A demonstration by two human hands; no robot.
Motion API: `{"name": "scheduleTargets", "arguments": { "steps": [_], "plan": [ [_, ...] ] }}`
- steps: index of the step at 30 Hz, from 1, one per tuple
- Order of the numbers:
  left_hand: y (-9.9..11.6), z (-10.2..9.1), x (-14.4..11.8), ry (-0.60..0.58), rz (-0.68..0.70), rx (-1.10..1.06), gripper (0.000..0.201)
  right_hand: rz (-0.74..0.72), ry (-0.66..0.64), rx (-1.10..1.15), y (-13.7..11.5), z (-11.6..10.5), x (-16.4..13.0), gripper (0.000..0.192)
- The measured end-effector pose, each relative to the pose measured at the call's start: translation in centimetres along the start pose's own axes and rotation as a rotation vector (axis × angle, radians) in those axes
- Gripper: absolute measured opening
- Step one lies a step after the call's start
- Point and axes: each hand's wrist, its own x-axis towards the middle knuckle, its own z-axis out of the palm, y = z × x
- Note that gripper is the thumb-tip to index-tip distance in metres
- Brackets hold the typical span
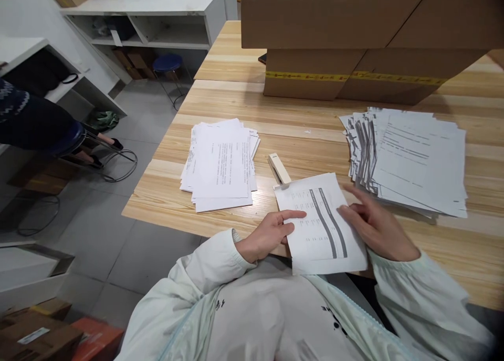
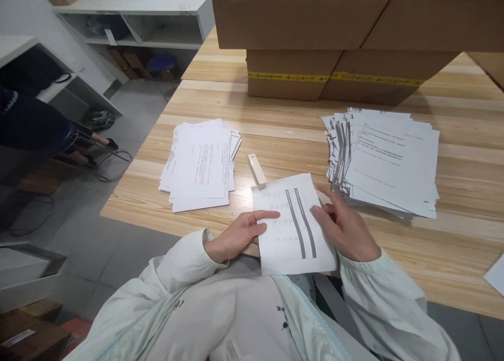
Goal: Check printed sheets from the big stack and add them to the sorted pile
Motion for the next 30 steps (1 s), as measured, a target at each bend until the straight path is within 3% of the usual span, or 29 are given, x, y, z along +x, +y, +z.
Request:
{"name": "scheduleTargets", "arguments": {
  "steps": [5,8,11,14,20,25,30],
  "plan": [
    [0.2,0.2,0.3,0.012,-0.015,-0.031,0.045,-0.182,0.000,-0.577,-2.8,-5.5,1.8,0.065],
    [0.2,0.2,0.1,0.005,-0.036,-0.032,0.044,-0.297,0.009,-0.725,-5.6,-6.3,3.7,0.067],
    [0.2,0.1,-0.1,-0.003,-0.057,-0.047,0.045,-0.441,-0.002,-0.726,-7.3,-5.0,5.5,0.061],
    [0.2,0.1,-0.3,-0.017,-0.099,-0.047,0.048,-0.547,-0.070,-0.666,-7.2,-3.1,6.6,0.057],
    [0.1,-0.1,-0.2,-0.019,-0.073,-0.094,0.046,-0.544,-0.141,-0.590,-6.1,-1.6,7.1,0.048],
    [0.0,-0.1,0.7,0.020,-0.006,-0.131,0.047,-0.590,-0.202,-0.576,-7.8,-0.6,9.2,0.040],
    [0.4,0.0,1.0,0.027,-0.017,-0.105,0.048,-0.605,-0.189,-0.564,-9.4,5.1,13.2,0.038]
  ]
}}
